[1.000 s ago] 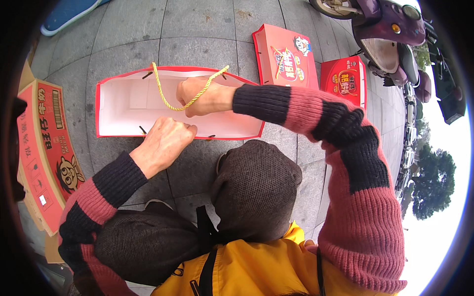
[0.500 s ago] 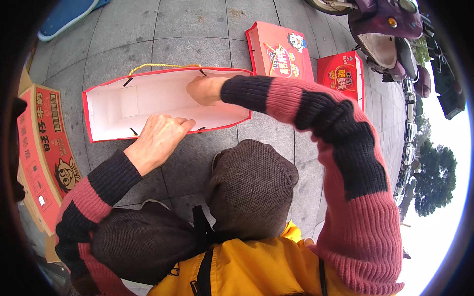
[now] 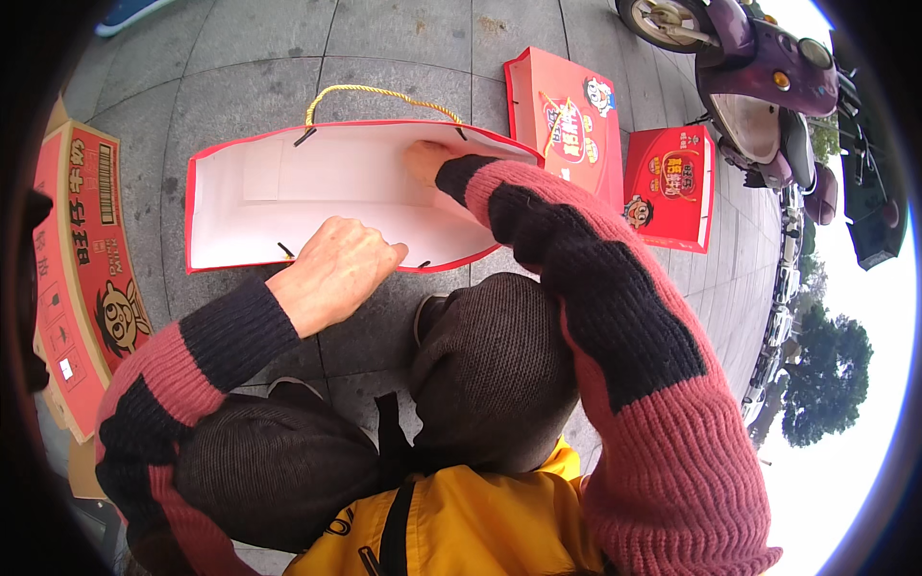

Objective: The person assembles red paper bags by folding and inserting the handles, then places the finished bags into a cardboard box. The person later moves the bags into a store and places them on a shelf.

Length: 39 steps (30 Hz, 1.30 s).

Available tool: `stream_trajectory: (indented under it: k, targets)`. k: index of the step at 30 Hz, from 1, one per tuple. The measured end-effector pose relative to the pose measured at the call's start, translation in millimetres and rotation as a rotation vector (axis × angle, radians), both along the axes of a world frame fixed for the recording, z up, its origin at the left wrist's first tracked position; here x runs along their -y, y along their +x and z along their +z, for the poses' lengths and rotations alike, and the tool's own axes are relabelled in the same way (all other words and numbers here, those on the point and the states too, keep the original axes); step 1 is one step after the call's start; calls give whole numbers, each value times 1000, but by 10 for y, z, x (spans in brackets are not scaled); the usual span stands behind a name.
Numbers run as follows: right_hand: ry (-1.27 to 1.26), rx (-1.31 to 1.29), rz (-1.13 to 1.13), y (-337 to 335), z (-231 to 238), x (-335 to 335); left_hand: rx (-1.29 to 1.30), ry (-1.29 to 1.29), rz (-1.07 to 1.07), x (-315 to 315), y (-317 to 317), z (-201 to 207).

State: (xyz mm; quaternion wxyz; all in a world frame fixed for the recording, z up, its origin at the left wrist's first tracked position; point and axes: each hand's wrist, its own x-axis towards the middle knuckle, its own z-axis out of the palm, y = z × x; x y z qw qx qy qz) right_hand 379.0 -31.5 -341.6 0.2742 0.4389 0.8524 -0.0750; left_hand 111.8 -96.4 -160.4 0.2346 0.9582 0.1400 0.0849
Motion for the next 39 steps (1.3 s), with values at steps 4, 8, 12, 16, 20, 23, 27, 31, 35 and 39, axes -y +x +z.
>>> stream_trajectory:
  k: [4,8,12,16,20,23,27,31,35,39]
  targets:
    - [-15,-239,-78,30,55,76,25,-17,47,-22,-12,-3]
    - [50,-568,-309,65,13,176,25,-28,43,-27,10,13]
    - [31,-691,-445,-18,99,262,51,-53,40,-32,8,39]
    - [51,-262,-411,-215,273,294,54,-39,58,-38,2,30]
    - [41,-113,-449,-359,278,331,56,-41,81,-26,8,11]
    - [44,-132,-496,-397,222,321,70,-26,89,-24,5,9]
    - [-65,-197,-470,-519,385,246,-9,-1,81,-51,9,-2]
    - [-282,-331,-492,-825,1055,171,22,1,87,-75,1,-9]
    - [-435,-619,-536,-922,2086,155,-4,20,74,-74,-6,38]
    - [-537,-957,-631,-733,2860,180,-30,123,129,-119,18,99]
